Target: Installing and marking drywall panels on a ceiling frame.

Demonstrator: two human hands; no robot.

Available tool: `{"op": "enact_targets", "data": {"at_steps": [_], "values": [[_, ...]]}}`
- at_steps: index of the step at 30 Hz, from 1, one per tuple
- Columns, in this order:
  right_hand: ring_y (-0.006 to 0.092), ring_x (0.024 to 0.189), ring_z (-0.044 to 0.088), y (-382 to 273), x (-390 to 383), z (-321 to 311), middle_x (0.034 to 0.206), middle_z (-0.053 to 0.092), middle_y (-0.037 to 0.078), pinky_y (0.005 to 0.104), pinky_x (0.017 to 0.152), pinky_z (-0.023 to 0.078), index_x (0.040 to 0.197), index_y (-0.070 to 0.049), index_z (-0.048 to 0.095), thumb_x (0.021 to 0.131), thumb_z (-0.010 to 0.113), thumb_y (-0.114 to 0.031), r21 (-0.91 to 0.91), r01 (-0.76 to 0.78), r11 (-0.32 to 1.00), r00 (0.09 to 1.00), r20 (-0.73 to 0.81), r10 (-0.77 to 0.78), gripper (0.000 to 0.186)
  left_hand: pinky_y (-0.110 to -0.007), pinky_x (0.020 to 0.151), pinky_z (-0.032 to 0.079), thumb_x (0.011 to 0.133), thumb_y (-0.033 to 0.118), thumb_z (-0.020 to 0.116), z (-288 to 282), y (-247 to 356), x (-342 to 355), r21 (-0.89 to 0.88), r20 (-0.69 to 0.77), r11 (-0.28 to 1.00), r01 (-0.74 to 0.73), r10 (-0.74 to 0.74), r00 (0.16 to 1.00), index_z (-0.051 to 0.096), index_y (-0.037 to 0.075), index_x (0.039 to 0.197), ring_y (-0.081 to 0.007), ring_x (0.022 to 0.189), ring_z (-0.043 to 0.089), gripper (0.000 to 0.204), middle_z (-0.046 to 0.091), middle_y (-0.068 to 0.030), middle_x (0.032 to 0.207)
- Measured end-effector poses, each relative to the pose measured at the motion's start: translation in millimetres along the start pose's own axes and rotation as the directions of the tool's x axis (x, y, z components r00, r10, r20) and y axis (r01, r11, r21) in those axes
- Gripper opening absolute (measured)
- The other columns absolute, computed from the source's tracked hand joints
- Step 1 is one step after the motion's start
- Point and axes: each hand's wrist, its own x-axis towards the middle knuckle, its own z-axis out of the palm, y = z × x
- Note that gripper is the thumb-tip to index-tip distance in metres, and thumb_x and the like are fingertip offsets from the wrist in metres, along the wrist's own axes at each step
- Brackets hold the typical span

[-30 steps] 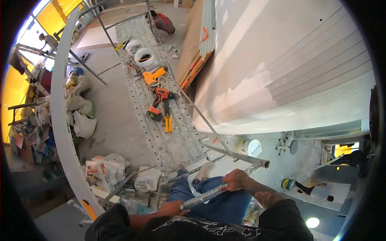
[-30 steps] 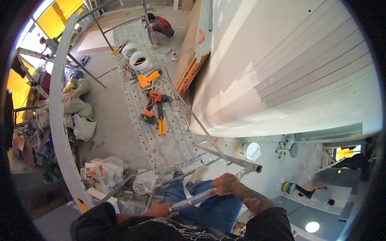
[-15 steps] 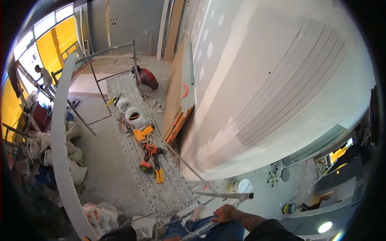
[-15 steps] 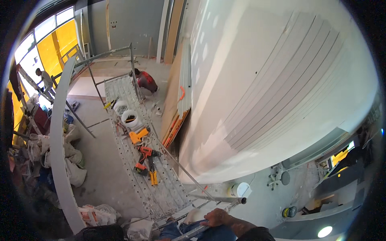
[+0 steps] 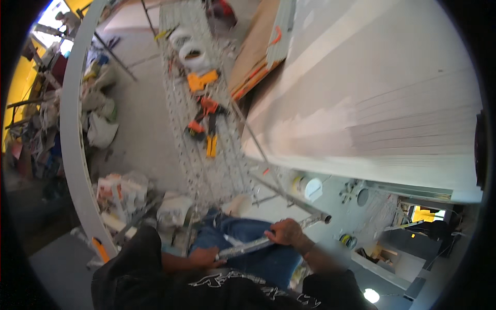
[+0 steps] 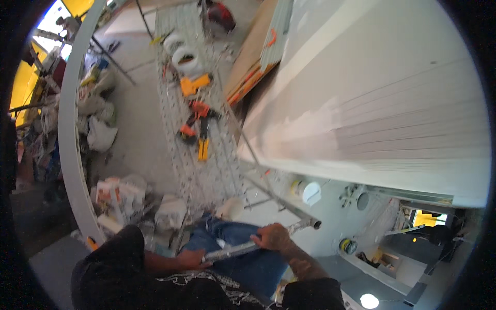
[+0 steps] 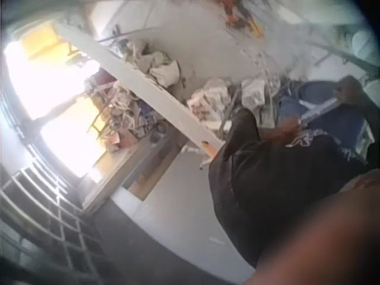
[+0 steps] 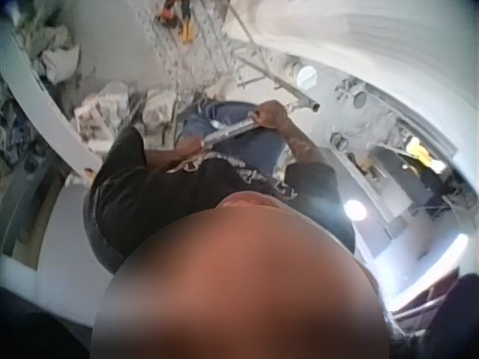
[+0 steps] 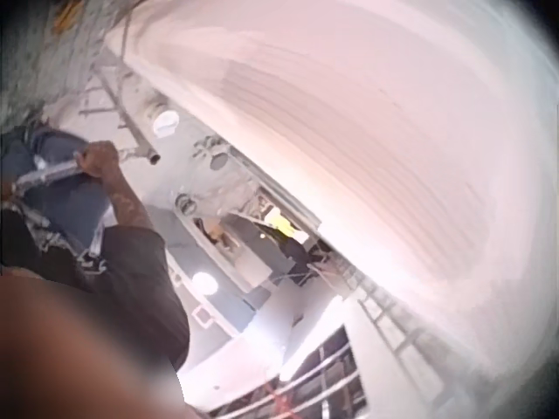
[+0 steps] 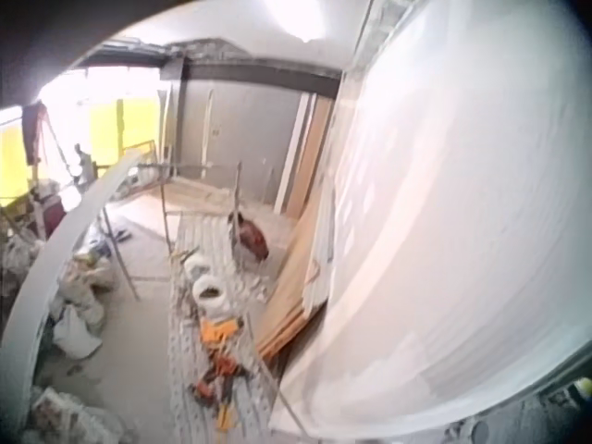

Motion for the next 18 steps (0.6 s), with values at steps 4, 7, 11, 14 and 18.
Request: {"op": "enact_targets", "data": {"at_steps": [4, 7, 11, 14, 18], "values": [[0.0315, 0.069, 0.068, -0.1, 7.1, -2.0, 0.071, 0.068, 0.012, 0.0458, 0.070, 0.053, 0.076, -0.009, 0.069, 0.091, 0.062, -0.048, 0.004, 0.061, 0.998, 0.997, -0.048, -0.061, 0.043, -0.054, 0.079, 0.055, 0.096, 0.064, 0.051, -4.8, 9.0, -8.5, -0.081, -0.099, 0.996, -0.031, 0.023, 0.995, 0.055, 0.002, 0.119, -0.0451, 0.092, 0.068, 0.067, 0.066, -0.0247, 0.111], [0.0316, 0.067, 0.068, 7.3, 10.4, -1.0, 0.068, 0.067, 0.012, 0.0451, 0.068, 0.052, 0.074, -0.008, 0.068, 0.091, 0.063, -0.047, 0.006, 0.074, 0.997, 0.994, -0.086, -0.073, 0.042, -0.054, 0.080, 0.054, 0.096, 0.063, 0.051, -3.6, 0.5, -3.5, -0.097, -0.017, 0.995, -0.020, 0.019, 1.000, 0.055, 0.002, 0.120, -0.0449, 0.091, 0.068, 0.065, 0.066, -0.0238, 0.109], [0.0328, 0.067, 0.068, 6.2, 17.9, -1.9, 0.068, 0.066, 0.012, 0.0457, 0.066, 0.051, 0.076, -0.008, 0.068, 0.090, 0.064, -0.046, 0.028, 0.080, 0.996, 0.994, -0.076, -0.078, 0.040, -0.053, 0.078, 0.055, 0.097, 0.061, 0.051, -6.5, 2.2, -7.3, -0.094, 0.052, 0.996, 0.006, -0.001, 0.999, 0.055, 0.002, 0.120, -0.0432, 0.090, 0.068, 0.063, 0.064, -0.0231, 0.106], [0.0320, 0.066, 0.067, 8.5, 19.3, 2.0, 0.068, 0.066, 0.013, 0.0463, 0.064, 0.051, 0.074, -0.008, 0.068, 0.089, 0.064, -0.046, 0.042, 0.089, 0.995, 0.993, -0.077, -0.086, 0.041, -0.053, 0.077, 0.055, 0.097, 0.062, 0.051, 2.0, -5.1, 0.4, -0.072, 0.036, 0.997, 0.005, -0.003, 0.999, 0.055, 0.002, 0.118, -0.0421, 0.089, 0.068, 0.064, 0.065, -0.0214, 0.105], [0.0318, 0.066, 0.067, 6.1, 20.4, -7.0, 0.069, 0.066, 0.013, 0.0467, 0.064, 0.051, 0.074, -0.007, 0.068, 0.089, 0.064, -0.046, 0.070, 0.067, 0.995, 0.998, 0.008, -0.067, 0.042, -0.051, 0.081, 0.055, 0.096, 0.063, 0.052, 11.4, -6.8, 0.4, -0.075, -0.005, 0.997, -0.003, 0.002, 1.000, 0.055, 0.002, 0.115, -0.0415, 0.096, 0.066, 0.064, 0.064, -0.0203, 0.104]]}}
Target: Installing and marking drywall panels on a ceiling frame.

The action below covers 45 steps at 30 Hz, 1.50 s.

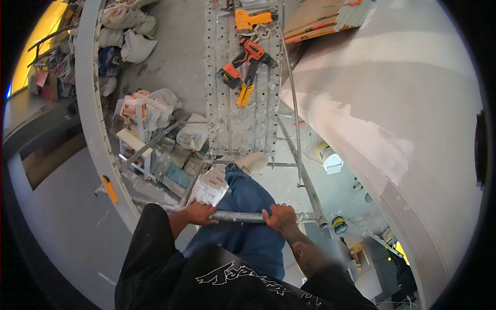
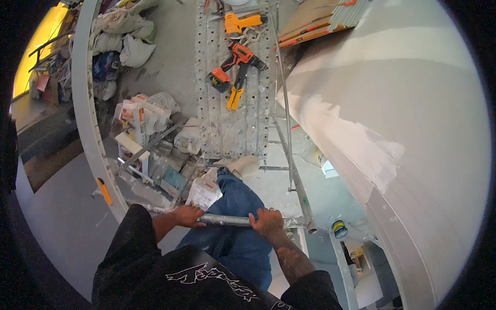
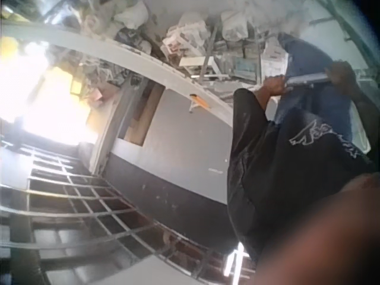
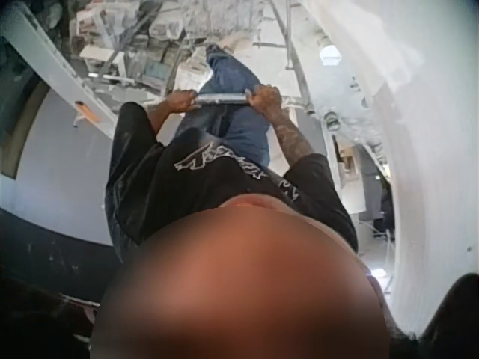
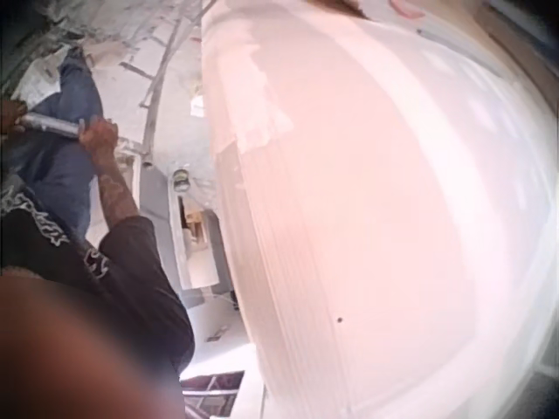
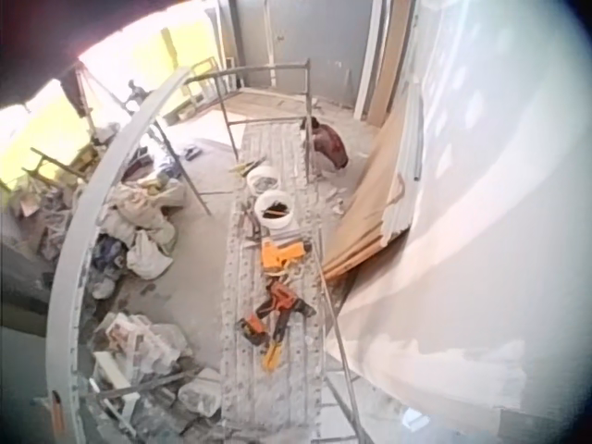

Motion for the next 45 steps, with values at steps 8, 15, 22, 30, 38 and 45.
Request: {"op": "enact_targets", "data": {"at_steps": [8, 15, 22, 30, 38, 45], "values": [[0.0331, 0.066, 0.067, 4.2, -5.7, 0.1, 0.069, 0.067, 0.014, 0.0477, 0.065, 0.053, 0.075, -0.007, 0.069, 0.090, 0.062, -0.046, 0.009, 0.004, 1.000, 1.000, 0.002, -0.004, 0.041, -0.058, 0.095, 0.048, 0.095, 0.061, 0.056, 7.5, 13.8, -7.2, 0.033, -0.094, 0.998, 0.058, -0.055, 0.994, 0.053, 0.005, 0.128, -0.0420, 0.103, 0.065, 0.065, 0.065, -0.0222, 0.108], [0.0346, 0.076, 0.069, 8.3, -9.0, 3.7, 0.076, 0.069, 0.016, 0.0486, 0.073, 0.053, 0.082, -0.007, 0.071, 0.093, 0.057, -0.047, -0.042, -0.040, 0.998, 0.993, 0.110, 0.044, 0.044, -0.064, 0.108, 0.037, 0.093, 0.049, 0.059, -0.9, 47.6, 19.1, 0.168, 0.045, 0.884, 0.437, -0.449, 0.892, 0.061, 0.014, 0.131, -0.0354, 0.109, 0.067, 0.051, 0.072, -0.0147, 0.108], [0.0342, 0.076, 0.069, 8.4, -10.2, 6.8, 0.078, 0.070, 0.015, 0.0486, 0.072, 0.055, 0.081, -0.007, 0.069, 0.092, 0.060, -0.048, -0.051, -0.060, 0.997, 0.997, 0.054, 0.063, 0.043, -0.063, 0.106, 0.037, 0.094, 0.029, 0.056, -133.6, 164.8, 96.3, 0.104, -0.120, 0.871, 0.480, -0.468, 0.876, 0.066, 0.012, 0.129, -0.0324, 0.124, 0.061, 0.040, 0.066, -0.0129, 0.131], [0.0332, 0.071, 0.070, -1.5, -15.5, -3.2, 0.072, 0.069, 0.015, 0.0477, 0.065, 0.055, 0.079, -0.006, 0.069, 0.091, 0.062, -0.048, -0.049, -0.043, 0.998, 0.999, -0.008, 0.043, 0.044, -0.056, 0.105, 0.044, 0.094, 0.048, 0.056, -332.3, 147.5, 44.6, 0.299, -0.260, 0.755, 0.583, -0.524, 0.811, 0.051, 0.017, 0.147, -0.0338, 0.129, 0.058, 0.062, 0.061, -0.0132, 0.141], [0.0342, 0.071, 0.070, 6.8, -24.3, -5.3, 0.074, 0.070, 0.016, 0.0485, 0.068, 0.055, 0.079, -0.006, 0.069, 0.092, 0.061, -0.047, -0.058, -0.083, 0.995, 0.997, -0.006, 0.082, 0.044, -0.050, 0.101, 0.048, 0.100, 0.052, 0.052, -311.1, 1.9, -118.3, 0.117, -0.331, 0.827, 0.550, -0.489, 0.807, 0.058, -0.001, 0.130, -0.0442, 0.117, 0.061, 0.061, 0.061, -0.0305, 0.127], [0.0342, 0.070, 0.069, -18.6, 1.0, -10.1, 0.072, 0.068, 0.016, 0.0489, 0.067, 0.054, 0.075, -0.006, 0.067, 0.090, 0.063, -0.045, -0.013, -0.035, 0.999, 0.999, 0.006, 0.035, 0.042, -0.050, 0.098, 0.049, 0.095, 0.043, 0.062, -80.8, -94.1, -229.6, -0.487, -0.238, 0.586, 0.647, -0.802, 0.548, 0.060, -0.004, 0.126, -0.0425, 0.118, 0.062, 0.056, 0.063, -0.0291, 0.127]]}}
